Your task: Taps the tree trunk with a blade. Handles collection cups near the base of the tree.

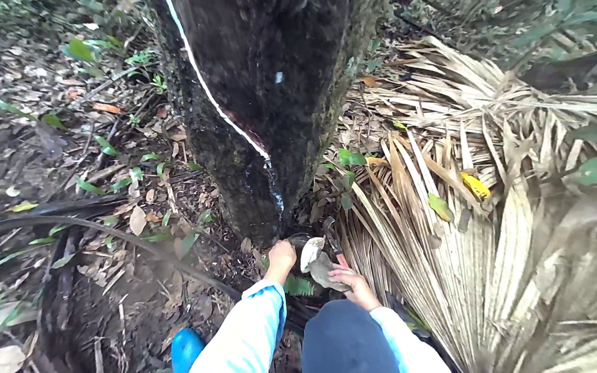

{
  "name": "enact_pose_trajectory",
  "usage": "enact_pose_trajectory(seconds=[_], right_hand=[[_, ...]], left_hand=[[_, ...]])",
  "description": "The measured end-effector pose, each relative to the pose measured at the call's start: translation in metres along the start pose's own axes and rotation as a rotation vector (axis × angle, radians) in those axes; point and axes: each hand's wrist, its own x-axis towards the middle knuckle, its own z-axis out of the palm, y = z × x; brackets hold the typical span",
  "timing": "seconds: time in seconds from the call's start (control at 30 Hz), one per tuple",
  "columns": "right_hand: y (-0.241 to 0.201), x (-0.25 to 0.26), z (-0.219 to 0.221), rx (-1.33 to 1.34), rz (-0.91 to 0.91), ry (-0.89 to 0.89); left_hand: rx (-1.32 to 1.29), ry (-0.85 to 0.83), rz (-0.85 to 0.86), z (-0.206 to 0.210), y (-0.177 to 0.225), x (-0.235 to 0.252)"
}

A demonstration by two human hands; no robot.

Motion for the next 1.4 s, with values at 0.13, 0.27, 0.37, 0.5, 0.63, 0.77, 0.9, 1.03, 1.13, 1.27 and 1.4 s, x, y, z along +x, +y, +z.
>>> enact_pose_trajectory(seconds=[0.13,0.27,0.37,0.5,0.63,0.77,0.9,1.03,1.13,1.27,1.4], right_hand=[[0.004,-0.02,-0.013,0.166,0.215,0.25],[0.007,-0.027,-0.023,0.175,0.294,0.359],[-0.007,-0.016,-0.031,0.154,0.283,0.349],[-0.029,0.01,-0.044,0.135,0.263,0.358],[-0.037,0.012,-0.055,0.119,0.245,0.415],[-0.04,-0.008,-0.06,0.141,0.251,0.52],[-0.041,-0.026,-0.062,0.148,0.254,0.542],[-0.046,-0.029,-0.065,0.181,0.221,0.526],[-0.047,-0.027,-0.062,0.135,0.154,0.499],[-0.043,-0.03,-0.052,0.118,0.118,0.503],[-0.049,-0.038,-0.043,0.131,0.162,0.503]], left_hand=[[0.01,0.083,-0.063,0.008,-0.006,0.0],[0.046,0.04,-0.129,0.006,-0.007,-0.002],[0.069,0.042,-0.111,0.008,-0.008,-0.002],[-0.07,0.083,-0.031,0.009,-0.013,0.0],[-0.132,0.175,0.168,0.014,0.001,-0.01],[0.042,0.124,0.397,0.037,0.019,-0.021],[0.069,0.094,0.427,0.064,0.022,-0.023],[-0.109,0.219,0.275,0.051,0.014,-0.013],[-0.18,0.216,0.116,0.026,0.013,0.007],[-0.138,0.108,0.023,0.004,0.027,0.028],[-0.161,-0.017,-0.015,0.01,0.028,0.04]])
